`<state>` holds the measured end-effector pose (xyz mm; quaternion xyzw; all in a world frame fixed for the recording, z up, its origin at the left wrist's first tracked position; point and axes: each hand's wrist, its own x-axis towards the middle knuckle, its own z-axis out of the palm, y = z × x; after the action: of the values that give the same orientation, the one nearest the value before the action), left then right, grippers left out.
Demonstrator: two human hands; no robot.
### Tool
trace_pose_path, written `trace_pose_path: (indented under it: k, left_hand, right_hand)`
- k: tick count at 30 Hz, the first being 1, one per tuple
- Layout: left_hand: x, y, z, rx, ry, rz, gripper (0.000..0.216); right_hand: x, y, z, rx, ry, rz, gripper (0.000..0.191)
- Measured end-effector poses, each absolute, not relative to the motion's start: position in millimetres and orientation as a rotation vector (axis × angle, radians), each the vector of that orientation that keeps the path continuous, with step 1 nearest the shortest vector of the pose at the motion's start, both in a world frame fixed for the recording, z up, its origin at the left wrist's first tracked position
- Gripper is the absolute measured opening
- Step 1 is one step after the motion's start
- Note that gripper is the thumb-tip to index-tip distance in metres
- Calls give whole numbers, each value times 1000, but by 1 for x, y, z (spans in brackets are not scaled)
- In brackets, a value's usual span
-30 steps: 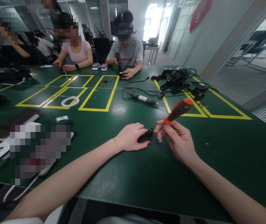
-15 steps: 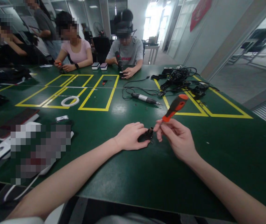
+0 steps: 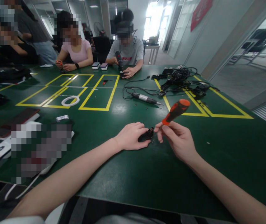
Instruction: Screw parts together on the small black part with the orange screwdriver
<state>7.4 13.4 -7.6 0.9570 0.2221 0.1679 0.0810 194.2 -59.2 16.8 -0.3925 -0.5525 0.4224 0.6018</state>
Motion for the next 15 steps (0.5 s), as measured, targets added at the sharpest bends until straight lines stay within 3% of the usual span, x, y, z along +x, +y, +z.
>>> trace_pose_path:
  k: [10,15]
  left_hand:
    - [7,14,-7,2865,656,506,27]
    - [7,14,-7,2868,669,486,26]
  right_hand:
    - [197,-59,16,-992,-1282,837,26]
    - [196,-58,13,-921,-1267,967,29]
